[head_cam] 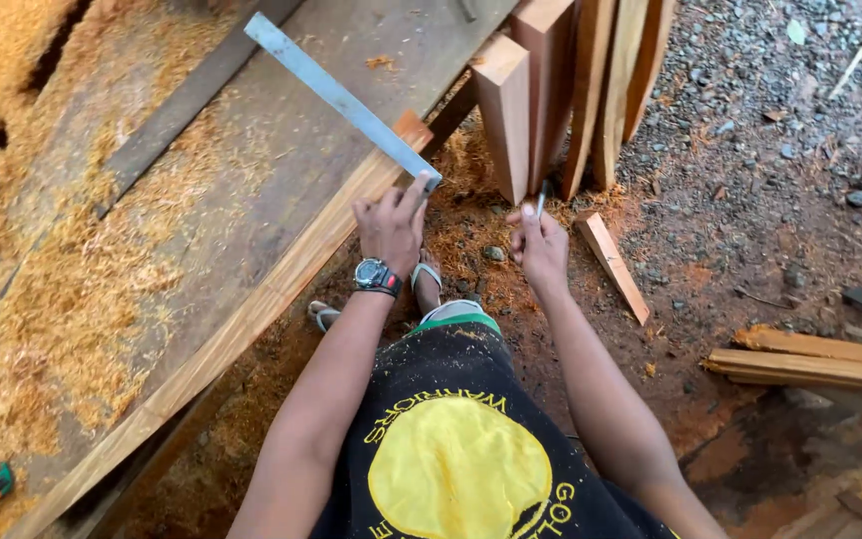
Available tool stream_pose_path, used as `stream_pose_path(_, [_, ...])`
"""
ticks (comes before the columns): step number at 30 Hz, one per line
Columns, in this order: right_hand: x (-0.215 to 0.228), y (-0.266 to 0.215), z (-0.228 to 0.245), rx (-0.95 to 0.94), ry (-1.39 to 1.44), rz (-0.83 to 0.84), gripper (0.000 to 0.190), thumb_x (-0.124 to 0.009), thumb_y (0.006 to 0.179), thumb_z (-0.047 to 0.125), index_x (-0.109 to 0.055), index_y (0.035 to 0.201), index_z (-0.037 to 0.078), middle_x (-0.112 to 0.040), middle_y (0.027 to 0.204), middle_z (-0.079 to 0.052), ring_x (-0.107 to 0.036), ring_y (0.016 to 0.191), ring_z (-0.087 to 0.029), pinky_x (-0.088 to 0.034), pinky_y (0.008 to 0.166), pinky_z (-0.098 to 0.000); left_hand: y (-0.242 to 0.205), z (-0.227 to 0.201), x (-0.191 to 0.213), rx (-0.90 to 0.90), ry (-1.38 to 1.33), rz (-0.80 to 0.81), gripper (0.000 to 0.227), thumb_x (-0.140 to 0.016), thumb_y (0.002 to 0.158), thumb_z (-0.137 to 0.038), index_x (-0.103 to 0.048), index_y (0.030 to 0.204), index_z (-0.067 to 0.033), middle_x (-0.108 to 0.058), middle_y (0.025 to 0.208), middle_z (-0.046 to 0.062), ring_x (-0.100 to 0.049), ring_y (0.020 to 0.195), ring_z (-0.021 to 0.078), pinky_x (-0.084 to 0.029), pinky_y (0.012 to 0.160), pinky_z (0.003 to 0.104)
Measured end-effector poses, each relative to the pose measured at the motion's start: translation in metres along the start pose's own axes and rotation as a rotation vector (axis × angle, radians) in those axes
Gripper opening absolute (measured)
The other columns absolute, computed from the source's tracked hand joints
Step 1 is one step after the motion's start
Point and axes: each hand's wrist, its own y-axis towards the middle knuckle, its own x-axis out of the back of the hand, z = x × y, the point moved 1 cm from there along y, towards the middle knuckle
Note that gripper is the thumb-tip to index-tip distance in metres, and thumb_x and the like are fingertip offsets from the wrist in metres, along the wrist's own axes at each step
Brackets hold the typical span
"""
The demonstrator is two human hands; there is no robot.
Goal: The person measures and marks wooden planks using a try square and a pencil. They repeatedly position the square on the wood, draw lines, and move the planks to a stack nearby.
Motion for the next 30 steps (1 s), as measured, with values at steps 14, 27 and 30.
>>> stream_pose_path(14, [0.085,-0.047,-0.063,-0.218,0.064,-0.268,0.039,-0.06,0.135,0.031,-0.082,0.117,0.006,-0.058,0.067,-0.004,-0.054,0.047,-0.009,-0.042,0.044,-0.0227,0.043,0.019,-0.001,0.039,-0.029,-0.012,0.051,-0.095,0.116,-0.046,-0.078,0.165,-0.0461,-0.047,0.183,0.025,-0.066,0.158,0.0398,-0.036,0.135,0.067])
stream_pose_path(27, [0.06,-0.029,-0.052,-0.192,0.041,-0.242,0.04,-0.063,0.135,0.031,-0.086,0.117,0.004,-0.063,0.068,-0.006,-0.057,0.048,-0.01,-0.045,0.047,-0.0226,0.043,0.025,-0.001,0.042,-0.041,0.029,0.052,-0.09,0.119,-0.053,-0.075,0.169,-0.0535,-0.044,0.192,0.02,-0.074,0.153,0.0358,-0.032,0.136,0.066])
stream_pose_path(30, [0.061,-0.026,-0.06,-0.189,0.056,-0.249,0.041,-0.062,0.135,0.031,-0.086,0.117,0.004,-0.063,0.067,-0.006,-0.057,0.048,-0.01,-0.044,0.047,-0.0223,0.042,0.027,-0.002,0.043,-0.061,0.033,0.051,-0.091,0.119,-0.051,-0.076,0.169,-0.0528,-0.045,0.191,0.022,-0.075,0.152,0.0365,-0.032,0.135,0.067])
